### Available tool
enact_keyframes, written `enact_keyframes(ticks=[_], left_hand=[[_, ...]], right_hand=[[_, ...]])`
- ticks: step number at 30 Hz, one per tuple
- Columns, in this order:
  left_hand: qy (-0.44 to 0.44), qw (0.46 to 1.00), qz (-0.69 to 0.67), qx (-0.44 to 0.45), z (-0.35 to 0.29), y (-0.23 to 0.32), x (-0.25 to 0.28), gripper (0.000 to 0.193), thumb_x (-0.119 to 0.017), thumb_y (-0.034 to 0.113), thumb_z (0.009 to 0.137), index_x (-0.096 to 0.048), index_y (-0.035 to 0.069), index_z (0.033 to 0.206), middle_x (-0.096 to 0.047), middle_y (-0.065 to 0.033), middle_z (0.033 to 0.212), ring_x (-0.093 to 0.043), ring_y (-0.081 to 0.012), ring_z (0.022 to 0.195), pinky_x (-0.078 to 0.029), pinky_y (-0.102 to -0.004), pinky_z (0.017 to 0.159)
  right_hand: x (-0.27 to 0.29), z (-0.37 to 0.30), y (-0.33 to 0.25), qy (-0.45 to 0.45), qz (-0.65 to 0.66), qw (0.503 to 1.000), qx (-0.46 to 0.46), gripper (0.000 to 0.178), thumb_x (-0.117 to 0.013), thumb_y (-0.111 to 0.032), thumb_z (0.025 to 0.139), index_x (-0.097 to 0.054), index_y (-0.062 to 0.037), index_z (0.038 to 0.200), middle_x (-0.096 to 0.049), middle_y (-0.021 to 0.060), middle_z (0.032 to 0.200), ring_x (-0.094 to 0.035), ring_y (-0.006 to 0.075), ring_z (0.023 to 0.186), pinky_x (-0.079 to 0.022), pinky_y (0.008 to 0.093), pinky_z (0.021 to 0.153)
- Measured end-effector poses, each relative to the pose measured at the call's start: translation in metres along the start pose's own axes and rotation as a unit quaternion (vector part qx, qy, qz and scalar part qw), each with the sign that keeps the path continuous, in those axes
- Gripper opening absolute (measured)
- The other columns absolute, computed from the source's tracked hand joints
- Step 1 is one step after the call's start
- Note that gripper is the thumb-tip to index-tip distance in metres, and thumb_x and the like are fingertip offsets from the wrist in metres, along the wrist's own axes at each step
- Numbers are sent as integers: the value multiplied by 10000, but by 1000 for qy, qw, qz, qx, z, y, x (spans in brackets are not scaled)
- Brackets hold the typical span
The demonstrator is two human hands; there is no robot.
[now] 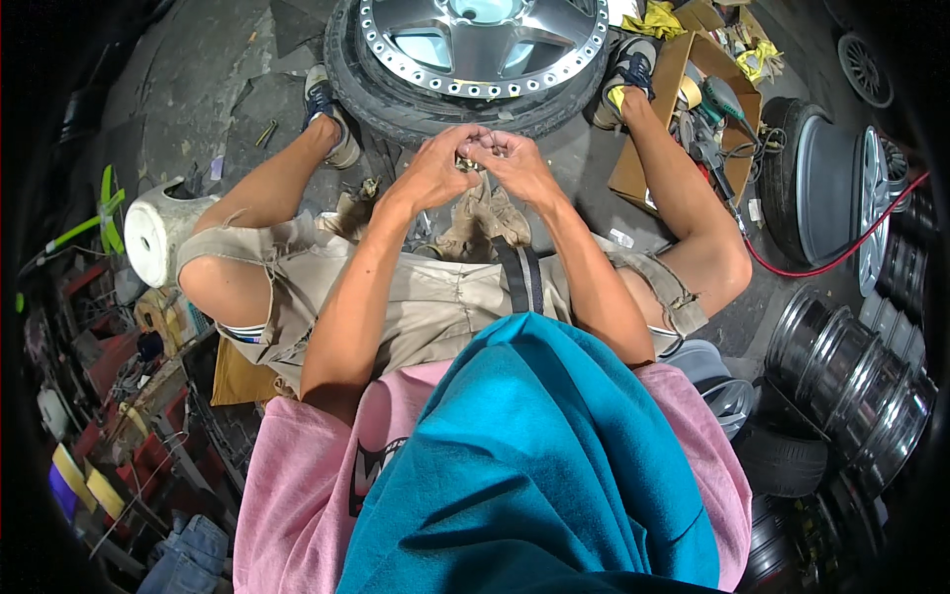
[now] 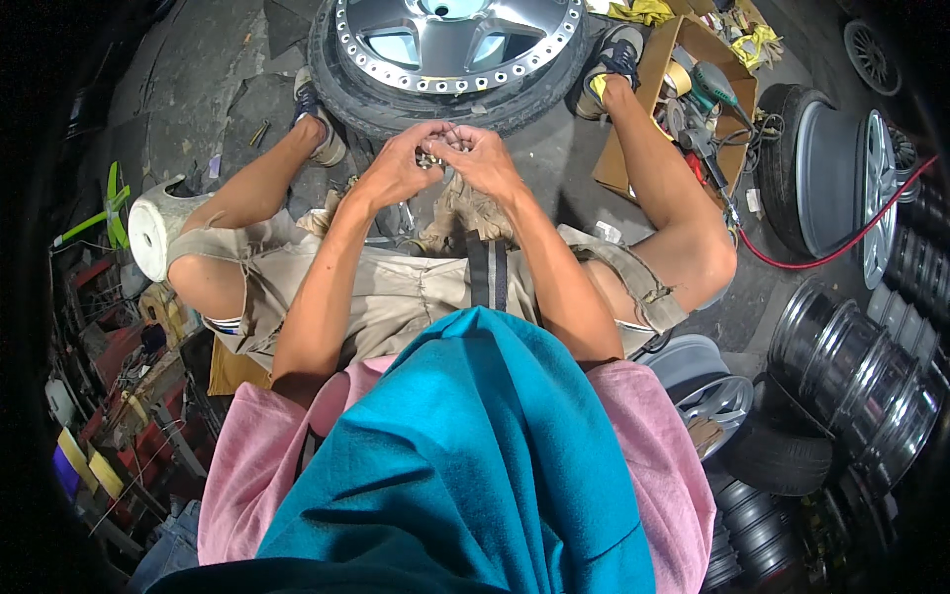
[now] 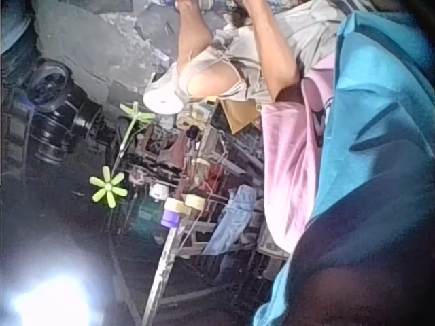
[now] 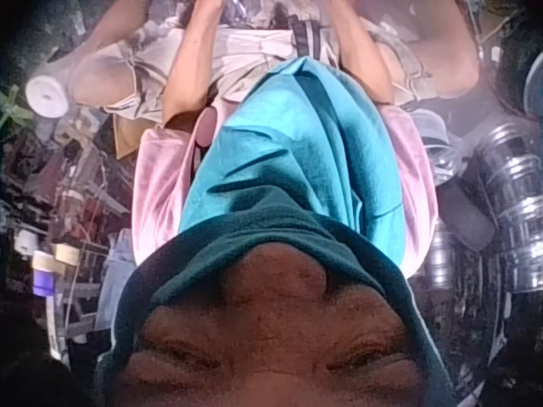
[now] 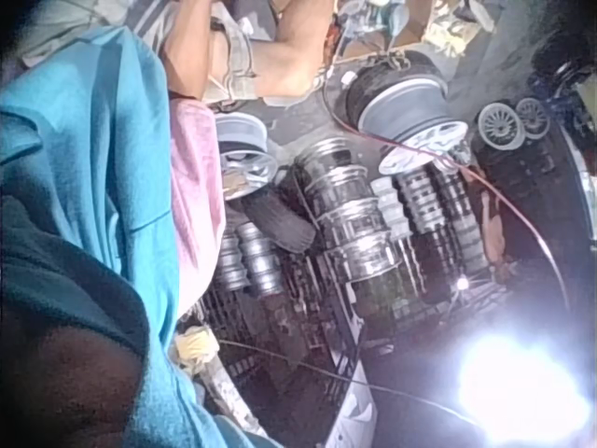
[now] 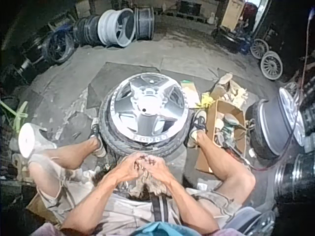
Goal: The person wipes a car rim with a cloth, uses a small tool to manipulate the bolts along the edge, and lifts the center piece of the rim.
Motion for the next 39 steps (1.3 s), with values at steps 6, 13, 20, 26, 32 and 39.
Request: enact_keyframes(ticks=[6, 13, 20, 26, 32, 39], left_hand=[[-62, 981, -166, 77, 2, -14, -6, 509, -847, 160, 837, -689, 61, 1311, -716, -61, 1220, -651, -144, 1041, -527, -313, 910], [45, 983, -92, 150, -4, -74, 20, 210, -753, 169, 909, -794, 58, 1083, -789, -124, 970, -743, -207, 909, -563, -351, 845], [46, 952, 145, 265, -14, -137, 20, 274, -688, 322, 931, -795, 105, 1060, -744, -224, 1028, -704, -417, 1020, -544, -446, 936], [58, 969, 130, 202, -6, -119, 16, 249, -691, 295, 919, -798, 104, 1036, -757, -185, 1030, -713, -386, 1022, -541, -427, 944], [20, 984, -73, 159, 9, -88, 1, 282, -687, 249, 967, -765, 30, 1127, -775, -89, 1032, -716, -181, 961, -551, -314, 881], [0, 977, -144, 160, 19, -68, -14, 276, -657, 240, 1010, -743, 16, 1145, -750, -66, 1040, -690, -134, 921, -553, -286, 822]], right_hand=[[10, 8, 15, 26, 23, 999, 14, 276, -827, -297, 882, -696, -54, 871, -610, -55, 757, -495, 43, 685, -403, 243, 587], [-16, -12, 9, -122, 141, 973, -133, 241, -744, -309, 962, -736, -77, 1028, -693, -57, 872, -381, 0, 560, -301, 203, 506], [-2, 2, 15, -69, 4, 997, -46, 187, -773, -215, 930, -749, -57, 1027, -692, -31, 849, -479, 43, 638, -378, 238, 564], [37, 16, 50, 75, -54, 994, -53, 84, -757, -110, 903, -715, -38, 908, -708, 19, 858, -599, 96, 751, -490, 279, 692], [30, 3, 15, 22, 164, 982, -94, 145, -701, -141, 942, -697, -47, 1052, -700, 22, 878, -461, 40, 571, -364, 232, 498], [56, 11, 26, 101, -29, 994, -8, 193, -640, -179, 985, -686, -22, 1087, -680, 80, 902, -525, 164, 620, -443, 328, 577]])
Point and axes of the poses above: each hand's wrist, its own z-axis towards the middle knuckle, its own x-axis out of the back of the hand, y = z × x, the point moved 9 cm from there along z, towards the middle knuckle
